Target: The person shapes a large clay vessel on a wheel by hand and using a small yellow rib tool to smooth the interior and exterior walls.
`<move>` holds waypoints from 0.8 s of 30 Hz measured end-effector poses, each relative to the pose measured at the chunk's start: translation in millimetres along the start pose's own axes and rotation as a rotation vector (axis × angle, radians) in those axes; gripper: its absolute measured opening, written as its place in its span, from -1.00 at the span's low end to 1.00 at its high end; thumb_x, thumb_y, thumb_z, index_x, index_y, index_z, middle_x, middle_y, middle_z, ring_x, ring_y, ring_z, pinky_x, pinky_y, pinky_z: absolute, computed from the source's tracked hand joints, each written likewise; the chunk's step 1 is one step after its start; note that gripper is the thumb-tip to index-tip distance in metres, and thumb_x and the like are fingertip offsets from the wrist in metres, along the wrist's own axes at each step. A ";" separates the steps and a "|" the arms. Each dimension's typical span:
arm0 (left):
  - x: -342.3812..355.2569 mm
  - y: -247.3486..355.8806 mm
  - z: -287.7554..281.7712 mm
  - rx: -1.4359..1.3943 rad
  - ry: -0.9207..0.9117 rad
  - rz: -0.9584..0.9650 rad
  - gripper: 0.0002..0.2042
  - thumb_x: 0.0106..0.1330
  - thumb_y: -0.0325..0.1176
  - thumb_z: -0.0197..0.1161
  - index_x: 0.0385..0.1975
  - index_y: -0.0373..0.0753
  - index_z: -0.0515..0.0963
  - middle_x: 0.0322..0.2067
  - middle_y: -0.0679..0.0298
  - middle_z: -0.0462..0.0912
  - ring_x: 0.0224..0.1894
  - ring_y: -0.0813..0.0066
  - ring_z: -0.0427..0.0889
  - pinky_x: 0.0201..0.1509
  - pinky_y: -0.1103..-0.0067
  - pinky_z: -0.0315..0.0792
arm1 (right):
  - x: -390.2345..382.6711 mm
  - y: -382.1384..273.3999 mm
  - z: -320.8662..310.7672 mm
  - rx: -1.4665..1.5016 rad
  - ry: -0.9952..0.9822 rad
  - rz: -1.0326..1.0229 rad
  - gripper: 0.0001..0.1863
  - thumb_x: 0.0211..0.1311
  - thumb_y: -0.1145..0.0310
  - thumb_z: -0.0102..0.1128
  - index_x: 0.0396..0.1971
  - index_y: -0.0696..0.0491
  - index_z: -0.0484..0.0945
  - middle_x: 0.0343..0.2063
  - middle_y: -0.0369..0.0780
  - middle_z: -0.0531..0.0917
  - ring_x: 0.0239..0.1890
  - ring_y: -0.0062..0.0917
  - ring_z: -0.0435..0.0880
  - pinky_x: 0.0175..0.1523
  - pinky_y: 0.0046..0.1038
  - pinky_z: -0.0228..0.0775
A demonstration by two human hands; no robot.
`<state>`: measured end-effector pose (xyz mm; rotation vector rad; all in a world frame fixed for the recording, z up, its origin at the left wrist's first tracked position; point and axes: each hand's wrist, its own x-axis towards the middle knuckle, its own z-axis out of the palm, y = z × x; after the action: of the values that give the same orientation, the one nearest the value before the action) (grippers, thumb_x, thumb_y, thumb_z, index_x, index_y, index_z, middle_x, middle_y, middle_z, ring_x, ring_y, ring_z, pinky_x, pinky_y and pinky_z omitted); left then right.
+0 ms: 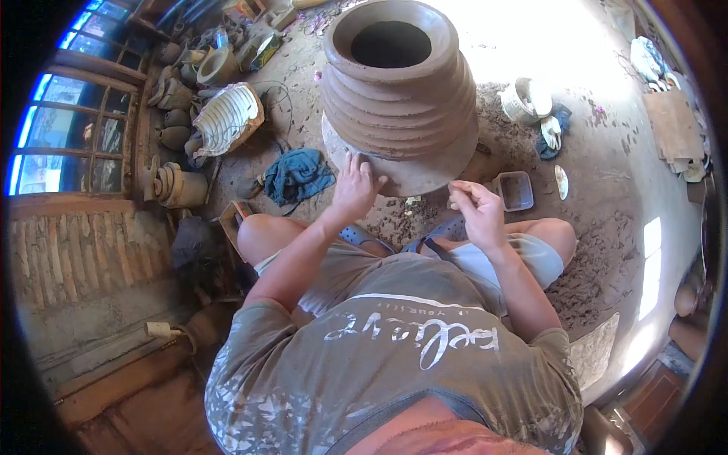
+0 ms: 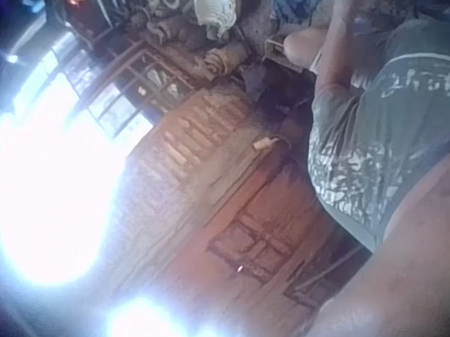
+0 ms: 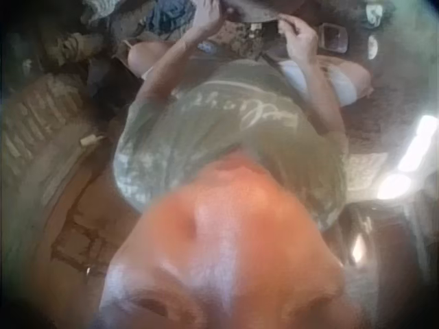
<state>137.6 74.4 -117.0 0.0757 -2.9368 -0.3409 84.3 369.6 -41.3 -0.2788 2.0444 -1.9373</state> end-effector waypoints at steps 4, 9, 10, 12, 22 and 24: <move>-0.6 -2.1 -4.5 0.009 -0.313 -0.026 -0.40 0.42 -0.01 0.31 0.05 -0.58 0.49 0.41 -0.46 0.23 0.49 -0.35 0.25 0.54 0.16 0.24 | 7.1 -18.3 3.4 0.075 0.057 -0.057 -0.76 0.42 0.50 0.36 0.01 0.24 0.71 -0.18 -0.22 0.79 -0.22 -0.65 0.75 -0.09 -0.56 0.64; 16.7 14.4 -26.9 -0.011 -0.421 -0.059 -0.28 0.29 0.12 0.42 0.07 -0.54 0.52 0.29 -0.36 0.41 0.38 -0.17 0.45 0.38 0.19 0.44 | 27.7 -56.8 21.7 -0.191 0.107 -0.324 -0.82 0.35 0.50 0.41 -0.11 0.24 0.75 -0.22 -0.14 0.80 -0.27 -0.57 0.78 -0.14 -0.51 0.63; 17.2 16.0 -30.5 -0.023 -0.433 -0.058 -0.26 0.25 0.15 0.44 0.07 -0.53 0.53 0.27 -0.33 0.44 0.36 -0.12 0.48 0.34 0.20 0.47 | 31.7 -68.0 27.3 -0.263 0.113 -0.384 -0.84 0.33 0.51 0.42 -0.14 0.23 0.76 -0.22 -0.12 0.80 -0.29 -0.53 0.78 -0.15 -0.49 0.62; 17.8 14.8 -37.0 -0.047 -0.457 -0.054 -0.20 0.17 0.21 0.48 0.06 -0.51 0.55 0.23 -0.25 0.50 0.31 -0.01 0.54 0.27 0.22 0.53 | 40.2 -85.1 42.4 -0.344 0.139 -0.519 -0.87 0.27 0.52 0.45 -0.22 0.21 0.78 -0.25 -0.06 0.78 -0.31 -0.38 0.80 -0.17 -0.43 0.62; 31.2 14.1 -39.1 0.062 -0.430 -0.239 0.00 -0.04 0.32 0.59 0.16 -0.53 0.53 0.27 -0.19 0.49 0.30 -0.05 0.56 0.28 0.29 0.56 | 71.0 -101.2 90.3 -0.482 0.242 -0.778 -0.91 0.16 0.53 0.50 -0.34 0.16 0.75 -0.38 -0.11 0.76 -0.32 -0.28 0.78 -0.20 -0.34 0.64; 30.7 16.8 -33.8 0.040 -0.458 -0.257 -0.02 -0.04 0.31 0.59 0.14 -0.51 0.55 0.25 -0.19 0.49 0.31 -0.06 0.54 0.28 0.27 0.56 | 76.3 -100.8 92.0 -0.507 0.258 -0.791 -0.91 0.13 0.52 0.51 -0.39 0.15 0.74 -0.41 -0.13 0.75 -0.35 -0.30 0.76 -0.23 -0.35 0.62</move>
<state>113.3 80.9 -75.3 0.4394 -3.3940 -0.3793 38.4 250.3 48.7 -1.1549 2.8860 -1.8364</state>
